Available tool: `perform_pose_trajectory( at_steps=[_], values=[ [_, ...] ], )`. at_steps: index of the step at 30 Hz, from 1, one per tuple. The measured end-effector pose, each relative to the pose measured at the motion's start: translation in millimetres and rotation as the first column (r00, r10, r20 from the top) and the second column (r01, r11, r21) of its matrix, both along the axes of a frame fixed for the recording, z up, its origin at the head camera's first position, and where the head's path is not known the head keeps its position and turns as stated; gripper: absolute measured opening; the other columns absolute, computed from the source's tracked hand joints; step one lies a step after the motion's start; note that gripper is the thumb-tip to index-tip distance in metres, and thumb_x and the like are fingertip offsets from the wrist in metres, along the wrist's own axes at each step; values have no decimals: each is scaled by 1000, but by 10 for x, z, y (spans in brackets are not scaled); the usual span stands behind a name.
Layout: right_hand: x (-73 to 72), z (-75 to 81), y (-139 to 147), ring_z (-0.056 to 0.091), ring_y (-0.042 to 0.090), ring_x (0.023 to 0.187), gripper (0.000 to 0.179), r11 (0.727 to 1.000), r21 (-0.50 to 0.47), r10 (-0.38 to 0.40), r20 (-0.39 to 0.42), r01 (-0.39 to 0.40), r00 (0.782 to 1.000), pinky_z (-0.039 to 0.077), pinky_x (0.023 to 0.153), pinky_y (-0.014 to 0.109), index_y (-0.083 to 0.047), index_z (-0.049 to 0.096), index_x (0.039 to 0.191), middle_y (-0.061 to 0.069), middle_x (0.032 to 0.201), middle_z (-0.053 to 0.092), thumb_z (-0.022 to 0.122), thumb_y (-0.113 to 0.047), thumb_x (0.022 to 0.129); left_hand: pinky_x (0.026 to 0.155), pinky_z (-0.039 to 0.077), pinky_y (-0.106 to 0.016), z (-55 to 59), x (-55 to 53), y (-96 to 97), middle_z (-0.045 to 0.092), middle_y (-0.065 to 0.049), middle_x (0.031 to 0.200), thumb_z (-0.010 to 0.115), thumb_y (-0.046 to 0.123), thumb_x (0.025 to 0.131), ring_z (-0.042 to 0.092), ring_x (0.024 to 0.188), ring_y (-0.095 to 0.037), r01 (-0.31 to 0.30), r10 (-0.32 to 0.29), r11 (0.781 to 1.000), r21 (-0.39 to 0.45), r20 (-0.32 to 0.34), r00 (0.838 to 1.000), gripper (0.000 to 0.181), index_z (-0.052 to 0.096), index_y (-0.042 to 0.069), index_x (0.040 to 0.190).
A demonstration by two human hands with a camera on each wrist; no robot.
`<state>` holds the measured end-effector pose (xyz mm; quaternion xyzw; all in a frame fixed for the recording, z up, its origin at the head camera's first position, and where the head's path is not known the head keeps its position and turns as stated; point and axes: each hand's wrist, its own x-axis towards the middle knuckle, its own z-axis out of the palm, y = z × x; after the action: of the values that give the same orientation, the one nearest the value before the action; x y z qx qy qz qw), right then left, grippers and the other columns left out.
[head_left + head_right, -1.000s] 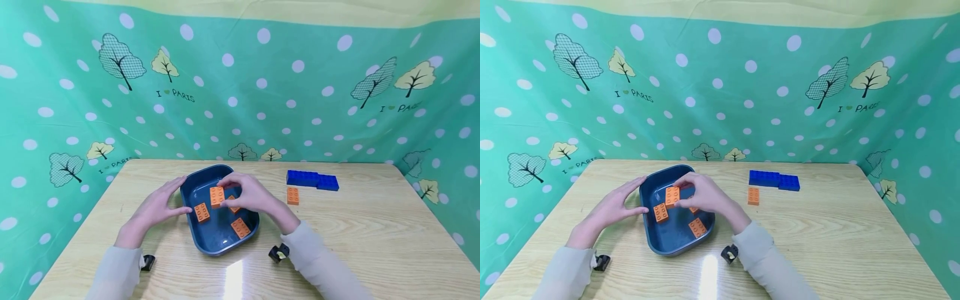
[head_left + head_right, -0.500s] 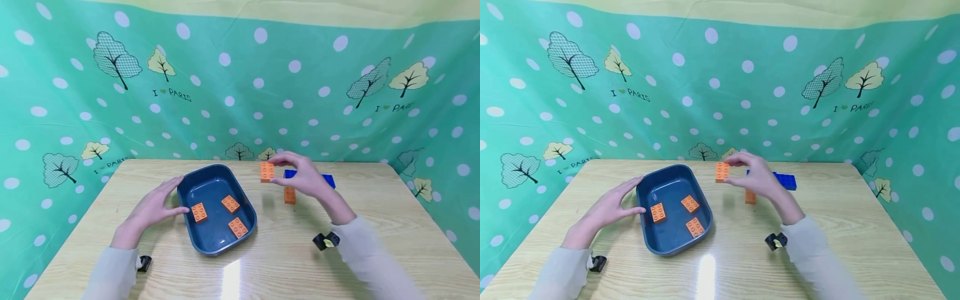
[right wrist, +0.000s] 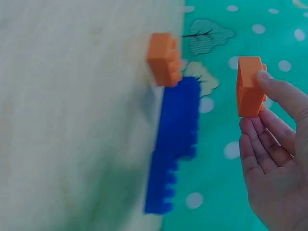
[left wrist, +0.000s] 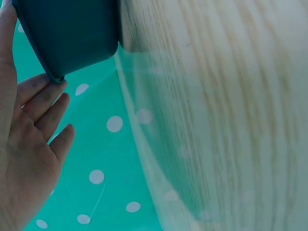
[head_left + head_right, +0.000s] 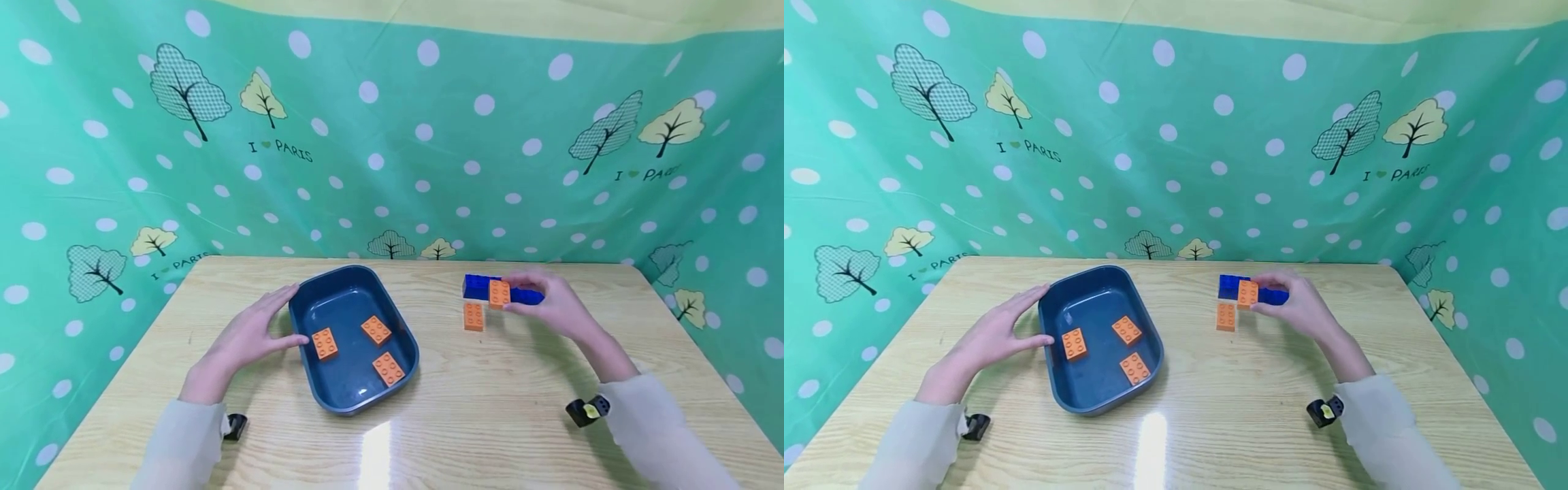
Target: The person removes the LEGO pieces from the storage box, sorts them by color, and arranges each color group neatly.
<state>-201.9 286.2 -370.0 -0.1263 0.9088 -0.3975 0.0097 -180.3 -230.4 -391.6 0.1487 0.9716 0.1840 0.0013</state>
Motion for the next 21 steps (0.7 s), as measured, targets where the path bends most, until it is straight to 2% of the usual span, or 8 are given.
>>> perform_pose_trajectory(
  at_steps=[3, 7, 11, 14, 21],
  values=[
    [6, -128, 53, 56, 42, 127, 55, 1000, 6, 5, 25, -6, 1000, 44, 110, 61, -4, 61, 132, 21, 135, 61, 80, -25, 85, 115, 31, -69, 1, -4, -2, 33, -19, 161, 73, 62, 80, 30, 147, -47, 4, -4, 1000, 0, -2, 1000, 101, 28, 17, 158],
    [-3, -295, 62, 59, 40, 123, 51, 1000, 17, 23, 44, -24, 999, 48, 107, 58, -3, 62, 130, 20, 131, 64, 80, -20, 84, 114, 31, -70, -12, -10, -4, 33, -19, 161, 71, 65, 80, 31, 146, -47, 8, -8, 1000, -3, -4, 1000, 102, 28, 18, 159],
    [-42, -428, 44, 63, 37, 117, 49, 996, 76, 33, 47, -37, 998, 53, 102, 54, -2, 65, 126, 19, 125, 67, 81, -19, 83, 114, 31, -70, -20, -7, -5, 33, -18, 161, 71, 66, 79, 31, 146, -47, 4, -4, 1000, -6, -4, 1000, 102, 28, 18, 159],
    [-72, -468, 26, 64, 37, 115, 49, 993, 111, 33, 51, -38, 998, 54, 99, 52, 0, 65, 125, 21, 124, 67, 81, -17, 83, 115, 32, -69, -29, -9, -2, 33, -18, 161, 72, 66, 79, 31, 147, -46, -1, 1, 1000, -4, -10, 1000, 103, 29, 18, 158],
    [-98, -459, -20, 64, 39, 116, 49, 994, 95, 49, 81, -56, 996, 56, 99, 49, 3, 63, 127, 24, 127, 64, 80, -9, 82, 115, 32, -69, -38, -20, 0, 33, -19, 161, 72, 66, 79, 30, 147, -46, -1, 1, 1000, 0, -7, 1000, 103, 28, 18, 158]
  ],
)
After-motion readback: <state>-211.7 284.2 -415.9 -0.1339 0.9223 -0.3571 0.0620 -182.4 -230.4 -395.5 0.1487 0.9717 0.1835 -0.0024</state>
